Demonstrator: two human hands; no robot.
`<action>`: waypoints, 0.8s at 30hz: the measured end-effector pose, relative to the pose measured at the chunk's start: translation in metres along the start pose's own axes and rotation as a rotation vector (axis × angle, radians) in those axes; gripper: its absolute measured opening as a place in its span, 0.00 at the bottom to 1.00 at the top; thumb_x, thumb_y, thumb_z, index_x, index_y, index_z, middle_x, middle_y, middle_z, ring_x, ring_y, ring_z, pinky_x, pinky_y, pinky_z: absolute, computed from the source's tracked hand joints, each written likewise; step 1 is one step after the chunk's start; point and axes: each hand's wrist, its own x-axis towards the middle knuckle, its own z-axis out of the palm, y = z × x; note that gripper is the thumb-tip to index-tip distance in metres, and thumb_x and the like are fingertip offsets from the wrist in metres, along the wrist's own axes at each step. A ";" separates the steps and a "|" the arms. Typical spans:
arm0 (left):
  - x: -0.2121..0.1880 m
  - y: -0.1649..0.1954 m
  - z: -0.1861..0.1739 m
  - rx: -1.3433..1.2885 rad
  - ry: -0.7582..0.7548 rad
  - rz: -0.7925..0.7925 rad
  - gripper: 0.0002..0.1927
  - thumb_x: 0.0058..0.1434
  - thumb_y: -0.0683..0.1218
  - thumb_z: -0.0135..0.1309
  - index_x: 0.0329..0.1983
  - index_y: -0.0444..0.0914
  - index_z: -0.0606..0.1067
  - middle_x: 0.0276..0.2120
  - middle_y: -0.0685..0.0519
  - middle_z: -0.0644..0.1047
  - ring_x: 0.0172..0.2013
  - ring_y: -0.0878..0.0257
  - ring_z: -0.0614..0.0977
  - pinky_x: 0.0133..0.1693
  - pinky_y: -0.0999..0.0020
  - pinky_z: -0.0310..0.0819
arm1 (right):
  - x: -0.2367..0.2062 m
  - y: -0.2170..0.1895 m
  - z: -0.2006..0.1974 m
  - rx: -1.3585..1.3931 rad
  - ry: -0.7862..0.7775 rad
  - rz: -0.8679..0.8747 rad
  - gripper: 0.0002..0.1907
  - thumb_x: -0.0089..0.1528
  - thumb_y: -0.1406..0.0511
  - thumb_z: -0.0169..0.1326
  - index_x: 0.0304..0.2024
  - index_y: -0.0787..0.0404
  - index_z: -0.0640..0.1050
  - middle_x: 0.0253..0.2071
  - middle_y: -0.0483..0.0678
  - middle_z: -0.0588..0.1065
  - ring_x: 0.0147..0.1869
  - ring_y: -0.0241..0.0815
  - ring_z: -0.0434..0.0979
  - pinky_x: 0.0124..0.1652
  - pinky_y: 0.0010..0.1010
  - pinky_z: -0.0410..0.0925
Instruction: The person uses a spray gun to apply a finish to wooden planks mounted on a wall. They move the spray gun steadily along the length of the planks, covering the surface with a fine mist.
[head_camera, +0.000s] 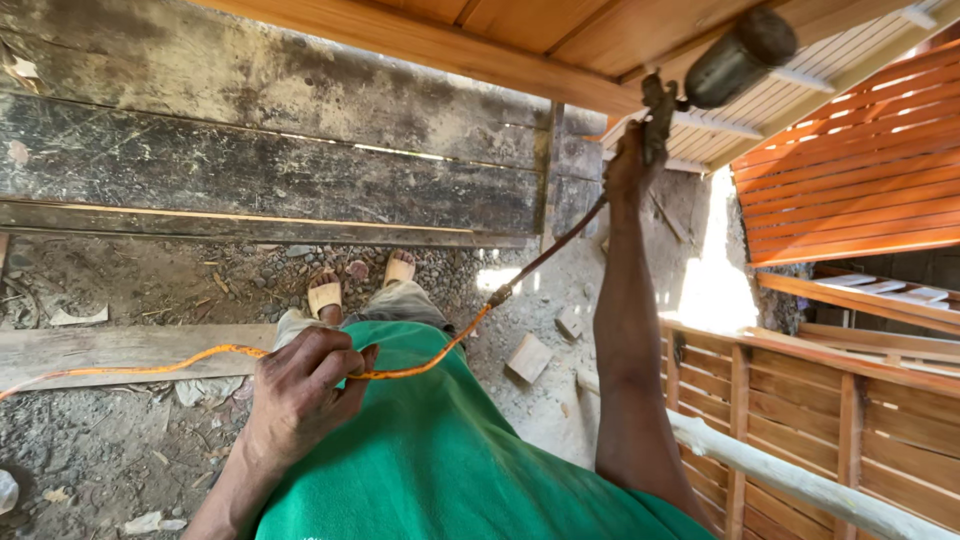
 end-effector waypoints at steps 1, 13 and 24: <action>0.002 -0.001 0.003 0.006 -0.008 0.008 0.13 0.52 0.39 0.69 0.30 0.40 0.73 0.29 0.54 0.75 0.29 0.57 0.81 0.28 0.61 0.75 | -0.003 0.016 0.000 0.007 -0.006 0.019 0.13 0.65 0.65 0.59 0.28 0.56 0.71 0.19 0.39 0.64 0.15 0.30 0.58 0.15 0.26 0.52; 0.027 0.004 0.048 0.008 -0.029 -0.050 0.13 0.50 0.39 0.69 0.29 0.39 0.73 0.30 0.54 0.75 0.29 0.58 0.81 0.28 0.62 0.75 | -0.007 0.077 0.000 -0.110 -0.128 0.160 0.09 0.65 0.59 0.58 0.38 0.57 0.76 0.21 0.39 0.68 0.16 0.29 0.60 0.16 0.25 0.54; 0.047 0.011 0.062 -0.092 -0.004 0.040 0.15 0.49 0.39 0.69 0.30 0.40 0.72 0.30 0.54 0.74 0.27 0.56 0.78 0.25 0.61 0.71 | 0.042 -0.092 -0.054 -0.042 -0.057 0.066 0.18 0.72 0.58 0.56 0.30 0.58 0.70 0.18 0.43 0.65 0.13 0.35 0.61 0.14 0.28 0.55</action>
